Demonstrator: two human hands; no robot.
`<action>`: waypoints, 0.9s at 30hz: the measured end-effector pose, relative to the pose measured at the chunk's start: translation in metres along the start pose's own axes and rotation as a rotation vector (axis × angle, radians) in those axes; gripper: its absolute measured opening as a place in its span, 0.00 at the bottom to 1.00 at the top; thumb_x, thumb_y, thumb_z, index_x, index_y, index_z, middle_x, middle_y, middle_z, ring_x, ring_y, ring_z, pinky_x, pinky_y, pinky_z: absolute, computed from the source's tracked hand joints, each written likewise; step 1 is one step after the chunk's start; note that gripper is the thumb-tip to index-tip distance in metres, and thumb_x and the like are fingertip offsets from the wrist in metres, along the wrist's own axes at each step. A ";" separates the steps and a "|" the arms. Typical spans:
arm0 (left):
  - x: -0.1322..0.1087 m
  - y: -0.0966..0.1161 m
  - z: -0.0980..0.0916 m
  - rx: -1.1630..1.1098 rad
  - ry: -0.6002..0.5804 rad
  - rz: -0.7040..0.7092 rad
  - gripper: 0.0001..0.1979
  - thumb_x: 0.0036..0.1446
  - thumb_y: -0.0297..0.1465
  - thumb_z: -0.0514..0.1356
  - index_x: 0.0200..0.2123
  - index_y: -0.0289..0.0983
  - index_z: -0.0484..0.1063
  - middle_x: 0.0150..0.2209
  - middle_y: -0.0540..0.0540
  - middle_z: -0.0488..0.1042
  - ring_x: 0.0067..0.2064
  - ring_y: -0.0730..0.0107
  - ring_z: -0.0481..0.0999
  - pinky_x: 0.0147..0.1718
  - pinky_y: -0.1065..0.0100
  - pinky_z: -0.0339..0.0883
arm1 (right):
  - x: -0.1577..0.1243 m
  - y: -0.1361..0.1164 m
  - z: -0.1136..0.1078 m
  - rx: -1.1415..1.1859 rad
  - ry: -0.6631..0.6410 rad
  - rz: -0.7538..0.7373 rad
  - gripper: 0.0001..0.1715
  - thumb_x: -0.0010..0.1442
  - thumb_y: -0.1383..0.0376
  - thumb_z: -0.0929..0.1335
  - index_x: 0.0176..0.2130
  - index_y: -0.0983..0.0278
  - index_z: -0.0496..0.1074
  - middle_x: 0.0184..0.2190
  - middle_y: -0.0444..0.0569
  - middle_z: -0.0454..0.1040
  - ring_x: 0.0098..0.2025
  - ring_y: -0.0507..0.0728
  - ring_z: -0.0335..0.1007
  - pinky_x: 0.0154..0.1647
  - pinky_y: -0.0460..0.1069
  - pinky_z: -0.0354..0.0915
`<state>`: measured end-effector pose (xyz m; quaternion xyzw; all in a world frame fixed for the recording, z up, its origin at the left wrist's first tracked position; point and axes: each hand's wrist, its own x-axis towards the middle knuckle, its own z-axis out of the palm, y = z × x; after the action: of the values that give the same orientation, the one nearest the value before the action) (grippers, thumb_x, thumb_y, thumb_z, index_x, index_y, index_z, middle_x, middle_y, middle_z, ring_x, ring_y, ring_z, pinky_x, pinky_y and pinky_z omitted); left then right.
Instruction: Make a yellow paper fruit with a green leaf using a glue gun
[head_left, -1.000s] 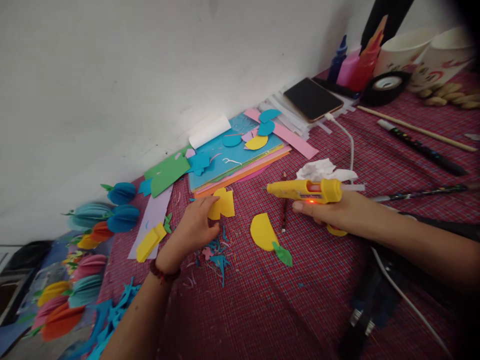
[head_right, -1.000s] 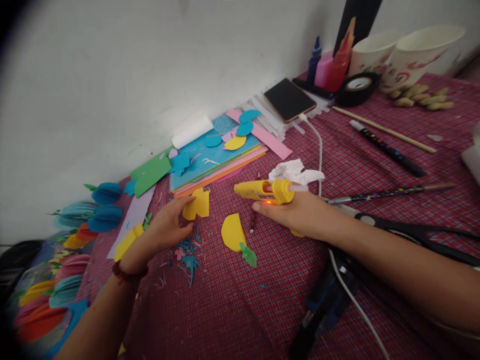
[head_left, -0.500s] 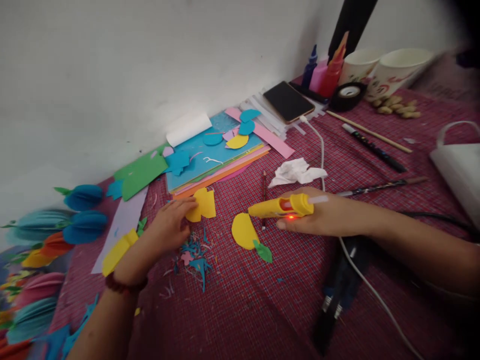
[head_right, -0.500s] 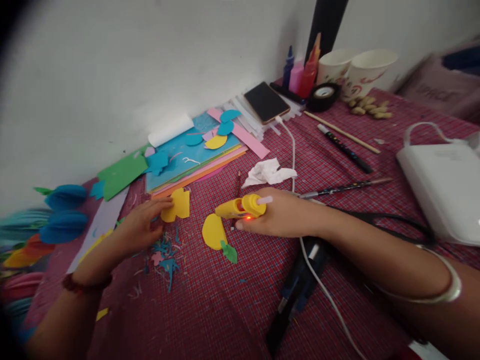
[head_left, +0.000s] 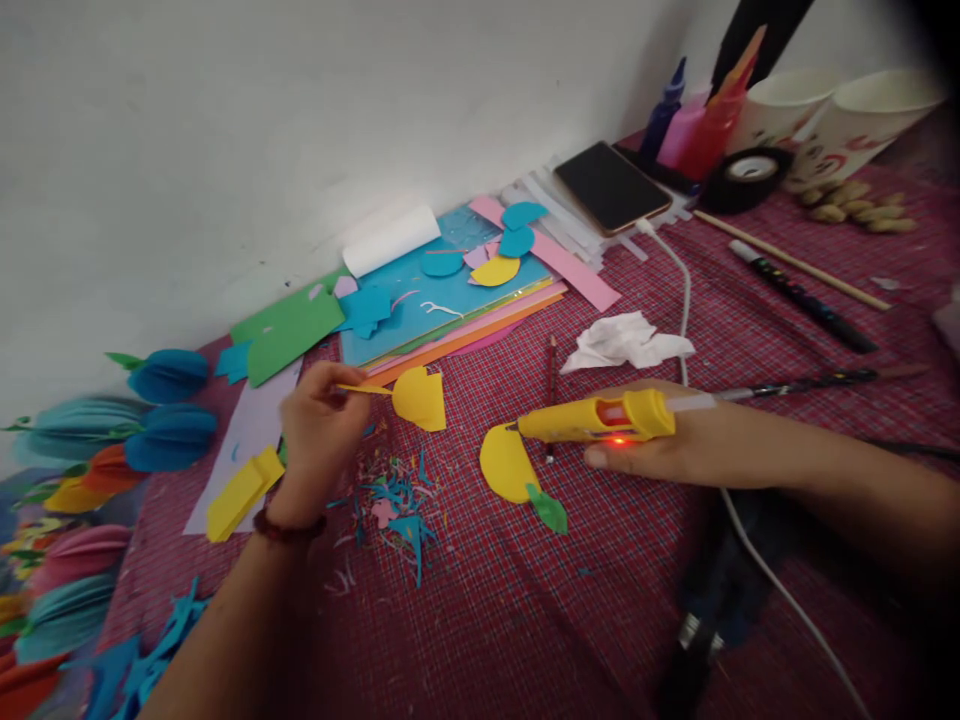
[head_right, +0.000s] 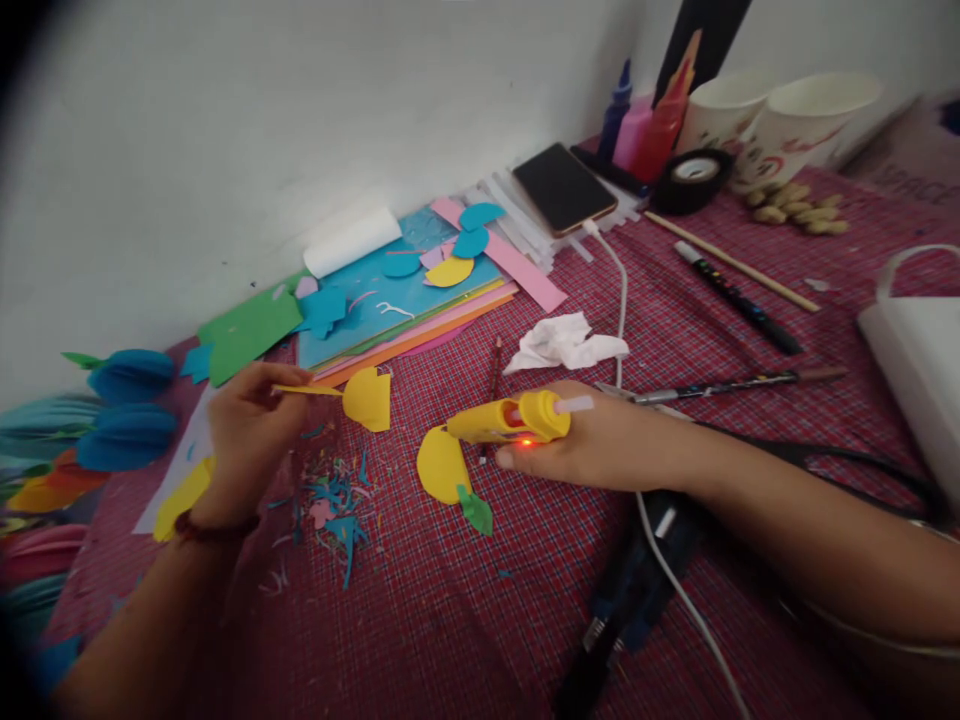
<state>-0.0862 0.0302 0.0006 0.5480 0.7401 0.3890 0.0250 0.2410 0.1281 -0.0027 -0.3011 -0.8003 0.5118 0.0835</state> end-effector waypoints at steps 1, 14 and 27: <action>-0.001 0.006 -0.002 -0.087 0.060 0.000 0.04 0.52 0.24 0.61 0.32 0.38 0.72 0.33 0.50 0.76 0.35 0.69 0.76 0.36 0.66 0.71 | 0.000 -0.002 -0.002 0.028 -0.046 0.005 0.13 0.59 0.58 0.69 0.40 0.63 0.78 0.32 0.47 0.80 0.30 0.54 0.75 0.31 0.45 0.70; -0.077 0.079 0.004 0.512 -0.433 0.688 0.11 0.62 0.26 0.52 0.32 0.41 0.72 0.35 0.48 0.79 0.39 0.62 0.73 0.41 0.58 0.59 | 0.002 0.001 -0.007 0.129 -0.132 -0.105 0.14 0.61 0.58 0.68 0.39 0.67 0.75 0.31 0.45 0.77 0.30 0.51 0.72 0.31 0.44 0.68; -0.092 0.074 0.007 0.442 -0.625 0.821 0.15 0.53 0.23 0.49 0.32 0.42 0.75 0.48 0.44 0.80 0.51 0.59 0.74 0.51 0.56 0.60 | 0.002 0.002 -0.004 -0.066 -0.095 -0.052 0.18 0.62 0.54 0.67 0.35 0.66 0.75 0.25 0.43 0.73 0.24 0.50 0.66 0.24 0.44 0.62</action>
<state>0.0122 -0.0356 0.0044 0.8726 0.4872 0.0215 -0.0259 0.2418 0.1334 -0.0033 -0.2582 -0.8274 0.4963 0.0489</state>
